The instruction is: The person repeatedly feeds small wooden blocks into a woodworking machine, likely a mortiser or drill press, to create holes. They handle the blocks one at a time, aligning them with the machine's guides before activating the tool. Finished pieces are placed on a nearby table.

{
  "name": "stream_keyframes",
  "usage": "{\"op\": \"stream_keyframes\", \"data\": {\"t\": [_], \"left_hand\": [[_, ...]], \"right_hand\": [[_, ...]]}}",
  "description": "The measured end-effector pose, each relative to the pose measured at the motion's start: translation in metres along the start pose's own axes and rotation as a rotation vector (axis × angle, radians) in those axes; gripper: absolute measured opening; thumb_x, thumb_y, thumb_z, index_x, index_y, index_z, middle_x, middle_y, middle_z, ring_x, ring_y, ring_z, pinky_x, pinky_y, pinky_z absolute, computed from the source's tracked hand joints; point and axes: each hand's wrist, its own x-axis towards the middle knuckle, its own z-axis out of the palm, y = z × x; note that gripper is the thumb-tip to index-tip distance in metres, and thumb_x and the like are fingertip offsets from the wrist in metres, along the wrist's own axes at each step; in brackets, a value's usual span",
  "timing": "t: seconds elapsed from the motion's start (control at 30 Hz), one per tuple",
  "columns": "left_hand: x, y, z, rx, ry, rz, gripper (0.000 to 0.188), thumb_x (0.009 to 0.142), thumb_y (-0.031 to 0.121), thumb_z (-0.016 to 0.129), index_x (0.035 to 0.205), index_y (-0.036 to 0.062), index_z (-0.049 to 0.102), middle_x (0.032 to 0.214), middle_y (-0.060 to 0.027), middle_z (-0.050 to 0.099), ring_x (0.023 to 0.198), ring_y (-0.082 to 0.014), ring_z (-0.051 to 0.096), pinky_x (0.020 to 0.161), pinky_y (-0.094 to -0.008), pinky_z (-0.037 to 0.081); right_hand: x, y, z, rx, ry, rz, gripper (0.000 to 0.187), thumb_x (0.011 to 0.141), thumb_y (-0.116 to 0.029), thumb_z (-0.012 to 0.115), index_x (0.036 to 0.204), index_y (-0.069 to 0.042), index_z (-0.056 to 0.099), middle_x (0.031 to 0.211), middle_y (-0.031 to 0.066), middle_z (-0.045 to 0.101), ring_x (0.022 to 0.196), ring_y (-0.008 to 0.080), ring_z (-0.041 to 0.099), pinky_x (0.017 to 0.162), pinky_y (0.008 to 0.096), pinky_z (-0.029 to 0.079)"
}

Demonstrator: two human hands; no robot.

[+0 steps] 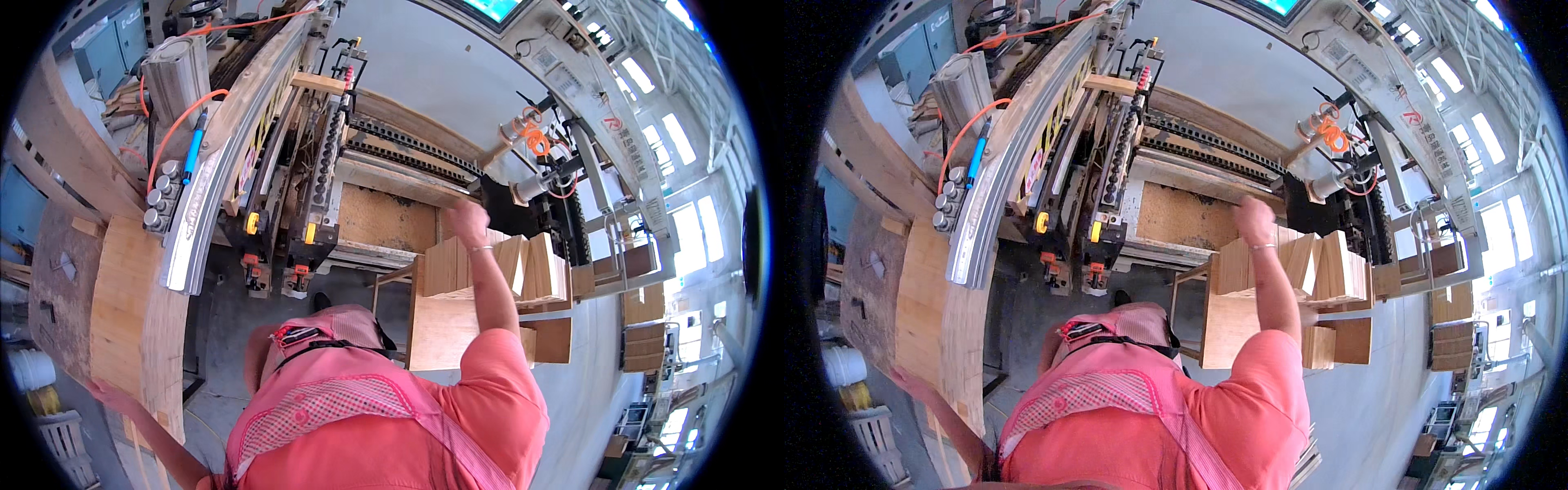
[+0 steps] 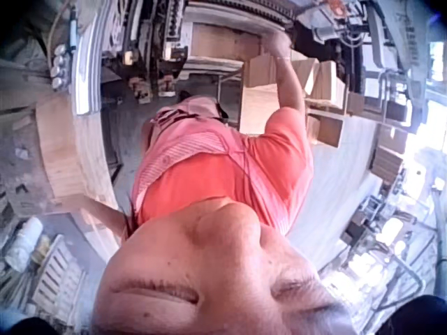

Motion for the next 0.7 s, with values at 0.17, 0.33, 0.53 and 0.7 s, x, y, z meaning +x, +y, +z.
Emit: {"op": "stream_keyframes", "data": {"t": [0.17,0.33,0.53,0.7], "left_hand": [[-0.075,0.127,0.020,-0.405,-0.267,0.017,0.036,0.093,0.012,0.040,0.126,-0.0027,0.041,0.127,-0.0159,0.046,0.117,-0.0260,0.044,0.099,-0.0352,0.032],[-0.169,0.147,0.048,-0.688,-0.686,-0.174,0.038,0.091,0.012,0.044,0.126,-0.0021,0.039,0.126,-0.0130,0.046,0.116,-0.0220,0.044,0.099,-0.0334,0.032],[-0.208,0.190,0.056,-0.902,-1.018,-0.370,0.038,0.089,0.006,0.045,0.126,0.0002,0.040,0.124,-0.0133,0.048,0.113,-0.0196,0.045,0.098,-0.0309,0.033],[-0.215,0.201,0.066,-0.919,-1.109,-0.316,0.039,0.087,0.002,0.047,0.125,0.0026,0.041,0.121,-0.0120,0.050,0.108,-0.0178,0.048,0.095,-0.0298,0.036]], "right_hand": [[-0.038,0.101,-0.023,-0.201,0.157,0.272,0.020,0.069,-0.022,0.065,0.082,-0.006,0.062,0.086,0.0138,0.061,0.085,0.0302,0.061,0.071,0.0404,0.051],[-0.067,0.142,-0.043,-0.176,-0.157,0.531,0.059,0.065,-0.054,0.066,0.094,-0.003,0.065,0.101,0.0183,0.063,0.097,0.0327,0.059,0.083,0.0410,0.048],[-0.081,0.145,-0.048,-0.117,-0.186,0.622,0.062,0.063,-0.056,0.066,0.093,-0.002,0.066,0.101,0.0185,0.063,0.097,0.0320,0.060,0.083,0.0404,0.048],[-0.083,0.158,-0.036,-0.076,-0.206,0.678,0.060,0.062,-0.054,0.068,0.091,-0.002,0.067,0.099,0.0186,0.064,0.096,0.0318,0.060,0.082,0.0400,0.048]]}}
